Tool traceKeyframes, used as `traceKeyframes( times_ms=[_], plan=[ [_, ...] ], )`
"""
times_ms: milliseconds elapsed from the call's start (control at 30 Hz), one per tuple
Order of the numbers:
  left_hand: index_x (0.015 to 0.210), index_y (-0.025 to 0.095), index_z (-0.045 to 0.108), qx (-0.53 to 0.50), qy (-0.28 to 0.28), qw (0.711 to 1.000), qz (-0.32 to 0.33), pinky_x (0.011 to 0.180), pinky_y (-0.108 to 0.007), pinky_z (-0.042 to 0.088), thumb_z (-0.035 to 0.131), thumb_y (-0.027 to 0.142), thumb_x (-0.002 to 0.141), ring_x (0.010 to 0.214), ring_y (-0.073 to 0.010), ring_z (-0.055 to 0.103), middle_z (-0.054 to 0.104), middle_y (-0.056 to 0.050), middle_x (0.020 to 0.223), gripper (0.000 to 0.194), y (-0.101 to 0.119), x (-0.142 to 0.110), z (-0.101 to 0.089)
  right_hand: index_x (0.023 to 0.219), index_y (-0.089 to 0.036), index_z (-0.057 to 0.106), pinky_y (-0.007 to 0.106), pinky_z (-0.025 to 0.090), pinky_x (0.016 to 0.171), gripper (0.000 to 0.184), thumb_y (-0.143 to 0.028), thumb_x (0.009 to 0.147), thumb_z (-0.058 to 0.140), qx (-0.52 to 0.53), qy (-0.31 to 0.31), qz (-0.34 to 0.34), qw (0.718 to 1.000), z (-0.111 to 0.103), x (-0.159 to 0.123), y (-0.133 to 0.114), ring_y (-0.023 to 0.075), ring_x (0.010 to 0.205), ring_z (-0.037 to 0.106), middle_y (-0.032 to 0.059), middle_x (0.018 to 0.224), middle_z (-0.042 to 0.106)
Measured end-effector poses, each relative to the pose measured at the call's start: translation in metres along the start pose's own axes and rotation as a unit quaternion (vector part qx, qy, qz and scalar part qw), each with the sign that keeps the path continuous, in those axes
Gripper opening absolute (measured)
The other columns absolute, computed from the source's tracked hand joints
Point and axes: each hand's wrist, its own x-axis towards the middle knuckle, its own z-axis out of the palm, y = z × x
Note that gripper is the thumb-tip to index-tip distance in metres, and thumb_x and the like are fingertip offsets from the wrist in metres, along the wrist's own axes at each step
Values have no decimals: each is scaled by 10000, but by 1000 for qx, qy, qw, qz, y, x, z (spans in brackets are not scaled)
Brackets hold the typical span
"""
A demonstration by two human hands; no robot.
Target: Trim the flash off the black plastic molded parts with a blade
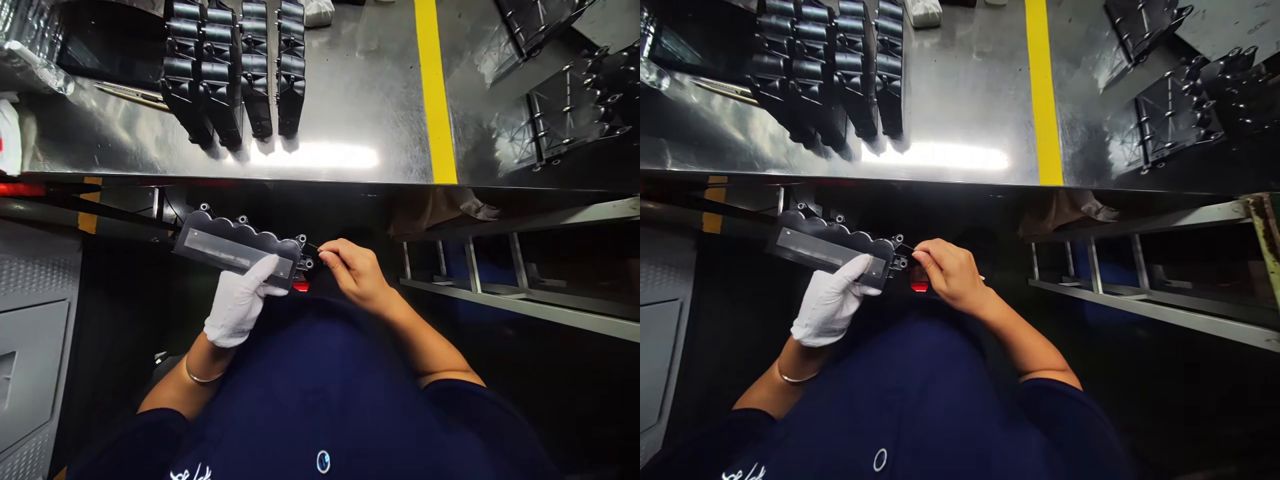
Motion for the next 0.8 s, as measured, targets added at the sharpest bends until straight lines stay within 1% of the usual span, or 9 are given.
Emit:
traceKeyframes(
  times_ms=[67,167,200,333,467,633,800],
  plan=[
    [975,227,732,9,-2,1000,3,486,-195,613,826,283,698,791,-191,739,758,-7,989,298,-2,0,1,862,-167,650,240,482,648,228,-235,989,473,-9,-3,-14,1000,0,1,-4,129,671,625,41,750,688],
    [1017,248,727,11,-2,1000,10,497,-211,616,820,292,711,875,-222,737,742,-16,1103,324,-4,-1,2,813,-160,677,240,469,630,293,-276,991,476,-22,-6,17,1000,3,1,-8,125,642,620,49,732,700],
    [1016,246,726,13,-1,1000,10,497,-215,614,820,295,708,885,-226,736,741,-15,1104,326,-4,-1,2,800,-162,686,240,466,625,313,-295,991,476,-25,-12,30,999,4,1,-9,124,635,618,50,731,705],
    [1005,202,716,31,13,999,3,490,-223,602,820,305,698,814,-223,740,758,-22,983,341,-3,-3,3,769,-167,713,248,453,618,366,-330,990,470,-48,-31,62,996,5,1,-11,125,616,595,56,714,706],
    [1047,197,709,23,13,1000,13,475,-218,599,817,284,698,786,-221,745,757,-27,995,375,-3,-3,4,773,-163,724,242,460,627,379,-335,991,466,-48,-32,83,995,5,1,-14,127,636,617,60,725,713],
    [946,209,735,9,9,1000,-1,479,-227,604,824,274,689,770,-219,743,763,-14,911,280,-4,-3,6,758,-161,715,243,461,634,358,-320,983,486,-27,-20,96,995,5,2,-18,131,647,636,56,720,714],
    [969,186,728,8,24,1000,-1,483,-223,603,828,265,673,779,-214,735,755,-22,944,322,-2,-3,6,751,-169,705,245,458,636,349,-326,980,493,-10,-19,111,994,5,3,-18,131,644,635,49,718,713]
  ],
)
